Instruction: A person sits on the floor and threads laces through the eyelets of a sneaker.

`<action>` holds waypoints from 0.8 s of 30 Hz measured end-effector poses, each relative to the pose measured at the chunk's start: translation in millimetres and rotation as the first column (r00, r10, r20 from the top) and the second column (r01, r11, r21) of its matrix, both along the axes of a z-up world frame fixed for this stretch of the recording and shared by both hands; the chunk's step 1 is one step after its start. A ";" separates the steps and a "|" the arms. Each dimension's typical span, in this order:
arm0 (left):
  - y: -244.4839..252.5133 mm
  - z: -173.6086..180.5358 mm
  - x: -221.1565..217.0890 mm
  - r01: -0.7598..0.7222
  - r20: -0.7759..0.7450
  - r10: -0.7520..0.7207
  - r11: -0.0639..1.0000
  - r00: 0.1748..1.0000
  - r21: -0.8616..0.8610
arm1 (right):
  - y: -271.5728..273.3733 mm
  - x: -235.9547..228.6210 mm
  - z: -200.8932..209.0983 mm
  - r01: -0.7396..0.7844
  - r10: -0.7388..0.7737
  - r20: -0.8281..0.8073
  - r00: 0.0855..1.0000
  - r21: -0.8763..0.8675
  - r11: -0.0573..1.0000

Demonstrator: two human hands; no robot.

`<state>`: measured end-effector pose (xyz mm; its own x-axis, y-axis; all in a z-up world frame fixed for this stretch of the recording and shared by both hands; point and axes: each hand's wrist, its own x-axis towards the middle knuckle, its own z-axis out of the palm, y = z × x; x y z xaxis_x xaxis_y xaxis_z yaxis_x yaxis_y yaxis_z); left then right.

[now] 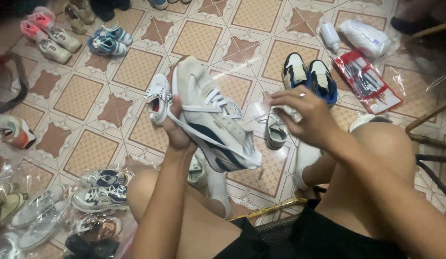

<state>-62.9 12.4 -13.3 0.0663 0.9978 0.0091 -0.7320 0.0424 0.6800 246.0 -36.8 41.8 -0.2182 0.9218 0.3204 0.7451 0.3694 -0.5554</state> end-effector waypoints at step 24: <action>-25.8 10.0 59.7 -0.164 -0.552 0.183 0.983 0.813 0.084 | -3.1 -82.4 -1.7 -0.311 0.296 0.096 0.950 0.259 0.915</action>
